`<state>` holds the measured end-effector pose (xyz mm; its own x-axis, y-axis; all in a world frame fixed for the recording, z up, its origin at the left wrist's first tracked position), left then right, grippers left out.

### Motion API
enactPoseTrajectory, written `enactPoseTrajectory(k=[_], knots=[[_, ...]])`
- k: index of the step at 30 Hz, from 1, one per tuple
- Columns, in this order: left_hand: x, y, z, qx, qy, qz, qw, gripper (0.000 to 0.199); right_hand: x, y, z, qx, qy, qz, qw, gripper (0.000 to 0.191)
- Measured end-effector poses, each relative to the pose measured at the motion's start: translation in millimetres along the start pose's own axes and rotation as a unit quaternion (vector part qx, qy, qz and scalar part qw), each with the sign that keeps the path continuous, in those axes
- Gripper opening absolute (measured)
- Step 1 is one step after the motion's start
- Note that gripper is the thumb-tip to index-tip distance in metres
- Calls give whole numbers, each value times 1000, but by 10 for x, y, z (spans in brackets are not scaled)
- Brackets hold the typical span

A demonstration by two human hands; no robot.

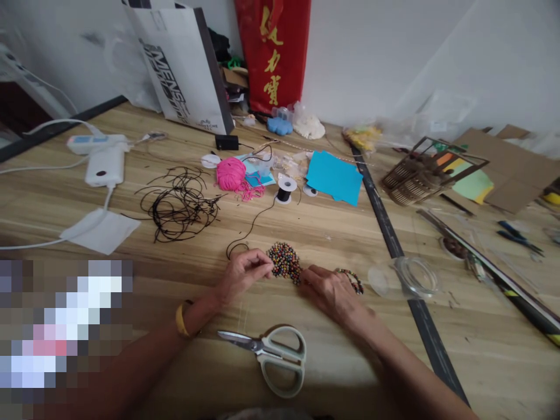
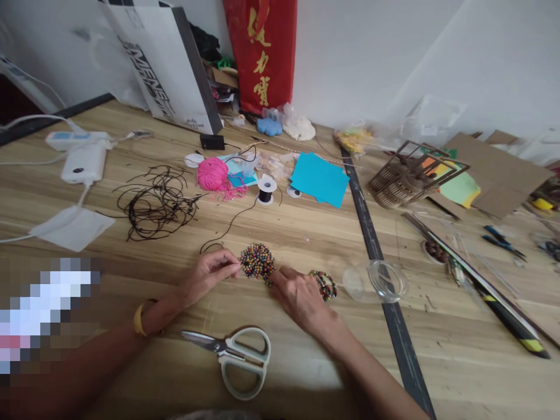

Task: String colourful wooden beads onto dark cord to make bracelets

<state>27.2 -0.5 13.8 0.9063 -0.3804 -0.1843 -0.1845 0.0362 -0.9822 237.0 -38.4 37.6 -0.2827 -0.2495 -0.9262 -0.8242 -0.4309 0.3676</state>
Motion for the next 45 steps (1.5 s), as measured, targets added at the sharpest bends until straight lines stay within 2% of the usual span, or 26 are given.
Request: enactPoseTrajectory(k=[4,8,12,24,28,32,37,41,45], knots=[[98,98,-11,-19,73,47,996,17,52,48,18,-16,10,-8,1000,7],[160,151,-32,45,86,174,980,9,88,83,35,-18,1,-16,1000,7],[186,176,-46,61,96,256,960,10,121,108,48,-24,4,-36,999,9],[196,193,-21,50,98,272,956,10,195,158,52,-53,-31,-32,998,10],[191,205,-5,40,95,269,958,10,217,174,29,-88,-82,37,992,10],[180,198,10,39,96,242,965,9,337,158,13,-115,-153,166,967,9],[161,232,28,27,115,172,978,7,458,127,29,-88,-210,285,931,6],[153,234,37,13,132,157,979,5,454,120,48,-68,-228,338,910,4],[157,193,28,12,130,191,973,7,455,109,73,-60,-211,370,903,5]])
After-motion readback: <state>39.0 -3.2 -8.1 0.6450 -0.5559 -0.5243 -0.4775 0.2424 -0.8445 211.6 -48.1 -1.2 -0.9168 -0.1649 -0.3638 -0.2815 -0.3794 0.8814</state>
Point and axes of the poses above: each hand's wrist, its own z-axis towards the middle knuckle, its own x-axis out of the palm, y = z × x, the point moved 2 cm from there along z, towards the middle knuckle, and after that the axes turned 11 degrees about z, right-handed, at the moved point
